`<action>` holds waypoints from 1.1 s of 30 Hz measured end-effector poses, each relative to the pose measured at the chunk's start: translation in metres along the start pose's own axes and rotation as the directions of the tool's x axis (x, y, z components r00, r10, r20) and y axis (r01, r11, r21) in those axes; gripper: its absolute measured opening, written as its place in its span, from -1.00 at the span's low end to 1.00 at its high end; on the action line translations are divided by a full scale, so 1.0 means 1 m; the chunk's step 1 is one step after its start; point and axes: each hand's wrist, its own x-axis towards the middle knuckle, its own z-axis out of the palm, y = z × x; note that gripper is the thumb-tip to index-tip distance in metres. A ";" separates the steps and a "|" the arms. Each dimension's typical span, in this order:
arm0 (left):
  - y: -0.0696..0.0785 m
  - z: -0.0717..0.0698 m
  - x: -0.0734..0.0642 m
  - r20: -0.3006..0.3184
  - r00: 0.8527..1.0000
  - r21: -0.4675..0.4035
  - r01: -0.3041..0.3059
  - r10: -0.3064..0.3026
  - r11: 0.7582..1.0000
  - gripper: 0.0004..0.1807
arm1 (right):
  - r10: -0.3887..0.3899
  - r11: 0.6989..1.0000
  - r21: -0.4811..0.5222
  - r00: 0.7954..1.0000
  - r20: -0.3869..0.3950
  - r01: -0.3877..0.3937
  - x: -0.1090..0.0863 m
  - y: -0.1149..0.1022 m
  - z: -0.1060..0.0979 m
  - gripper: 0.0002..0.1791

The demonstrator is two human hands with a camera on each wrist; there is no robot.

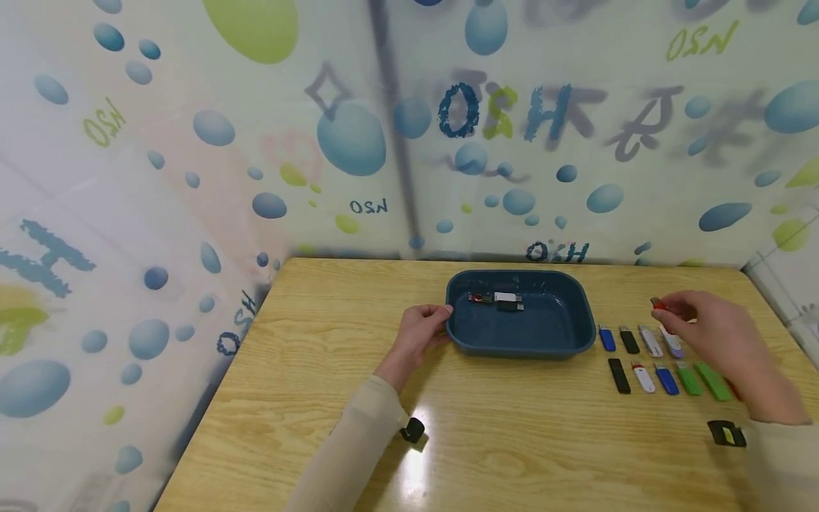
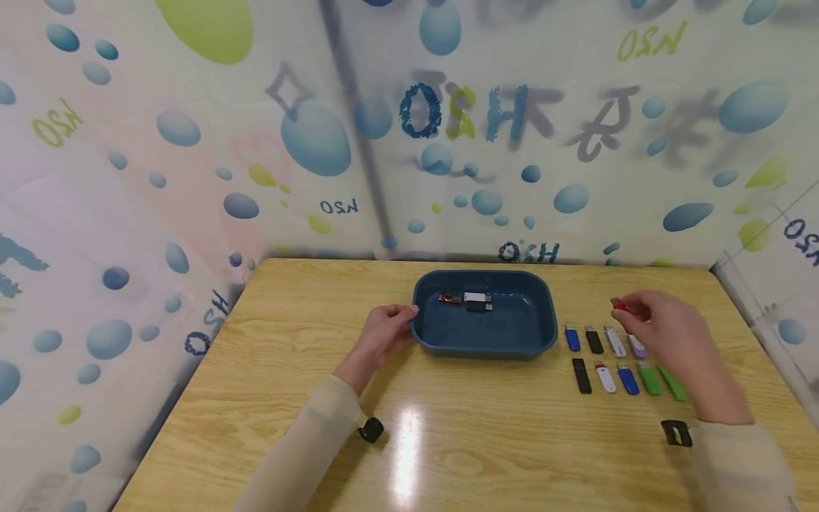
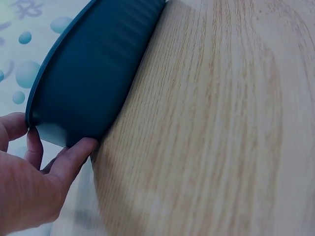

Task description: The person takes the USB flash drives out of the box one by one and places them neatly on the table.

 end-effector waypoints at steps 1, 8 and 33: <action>0.000 0.000 0.000 0.001 1.000 -0.002 0.002 -0.002 1.000 -0.67 | 0.009 1.000 -0.009 1.000 0.004 -0.008 -0.001 0.004 0.000 -0.69; 0.001 0.001 -0.001 0.001 1.000 -0.005 0.005 -0.005 1.000 -0.67 | 0.058 0.997 -0.056 0.998 -0.008 -0.059 -0.006 0.025 0.002 -0.66; 0.000 0.001 0.000 -0.003 1.000 -0.008 0.002 -0.002 1.000 -0.69 | 0.251 0.963 -0.127 0.962 0.103 -0.238 -0.007 0.064 0.011 -0.67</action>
